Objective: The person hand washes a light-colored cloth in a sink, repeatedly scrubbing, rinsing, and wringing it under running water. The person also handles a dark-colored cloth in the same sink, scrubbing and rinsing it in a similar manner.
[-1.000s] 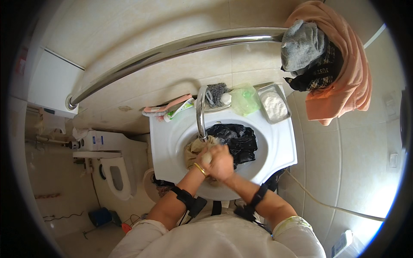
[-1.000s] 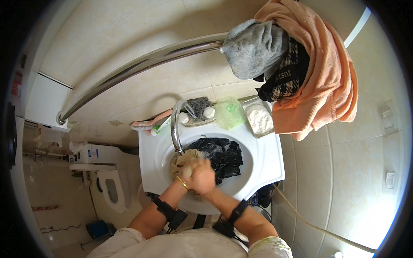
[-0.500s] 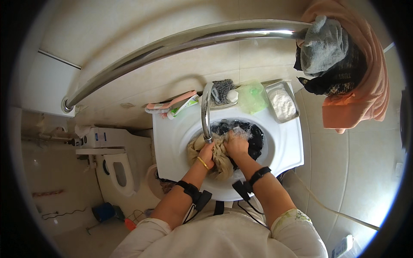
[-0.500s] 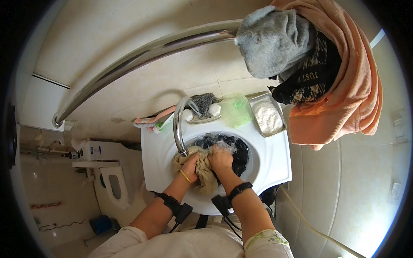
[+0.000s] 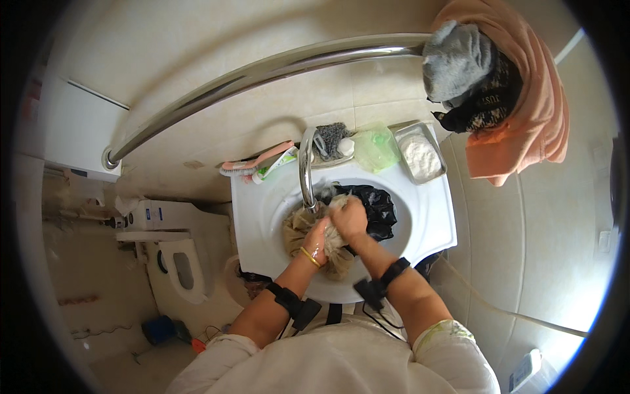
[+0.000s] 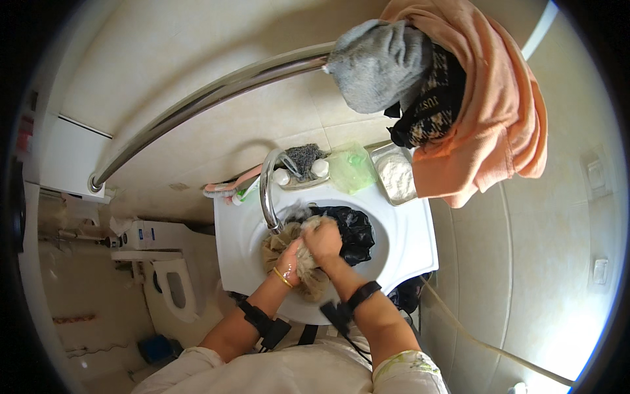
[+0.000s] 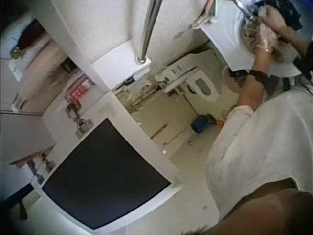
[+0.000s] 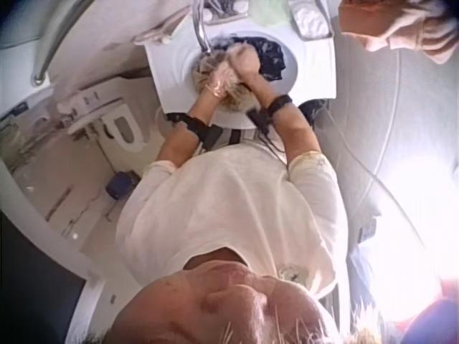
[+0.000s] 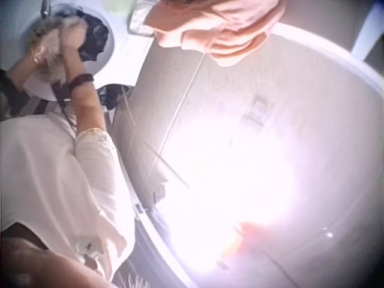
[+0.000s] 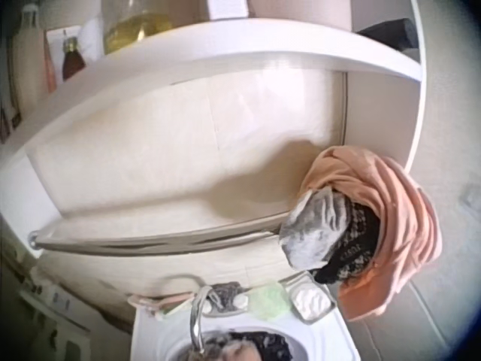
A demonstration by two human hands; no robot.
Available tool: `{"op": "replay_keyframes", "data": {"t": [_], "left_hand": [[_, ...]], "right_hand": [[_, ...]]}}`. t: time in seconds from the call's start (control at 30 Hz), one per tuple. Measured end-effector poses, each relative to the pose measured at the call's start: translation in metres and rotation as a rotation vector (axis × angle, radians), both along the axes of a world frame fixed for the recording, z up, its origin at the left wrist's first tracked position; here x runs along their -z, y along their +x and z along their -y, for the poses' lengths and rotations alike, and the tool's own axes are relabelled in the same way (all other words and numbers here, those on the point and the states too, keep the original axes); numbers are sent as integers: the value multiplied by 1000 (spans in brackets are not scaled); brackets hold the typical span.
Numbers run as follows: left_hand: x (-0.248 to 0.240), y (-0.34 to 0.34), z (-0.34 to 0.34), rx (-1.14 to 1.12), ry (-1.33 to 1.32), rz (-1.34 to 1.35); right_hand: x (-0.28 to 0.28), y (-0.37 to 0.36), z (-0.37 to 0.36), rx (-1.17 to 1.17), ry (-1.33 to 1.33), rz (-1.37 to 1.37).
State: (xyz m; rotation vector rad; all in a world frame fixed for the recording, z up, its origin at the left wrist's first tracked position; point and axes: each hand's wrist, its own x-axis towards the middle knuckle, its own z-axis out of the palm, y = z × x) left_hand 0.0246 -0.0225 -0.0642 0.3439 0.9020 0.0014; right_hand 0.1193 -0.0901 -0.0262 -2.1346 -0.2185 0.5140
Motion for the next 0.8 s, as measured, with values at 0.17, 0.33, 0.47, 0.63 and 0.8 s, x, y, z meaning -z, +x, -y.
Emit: {"op": "replay_keyframes", "data": {"t": [0.17,0.33,0.47,0.63,0.8], "left_hand": [[-15,-2,-20,50,-60,20],[-27,-6,-13,-4,-16,316],[-18,-3,5,89,104,48],[14,-12,-9,5,55,31],[39,-17,-16,-58,28,54]], "right_hand": [[-2,-14,8,-83,140,-15],[-21,-39,14,-389,82,465],[-8,-9,6,-77,-16,-238],[38,1,16,-35,-84,169],[65,-7,16,-532,-527,252]]}}
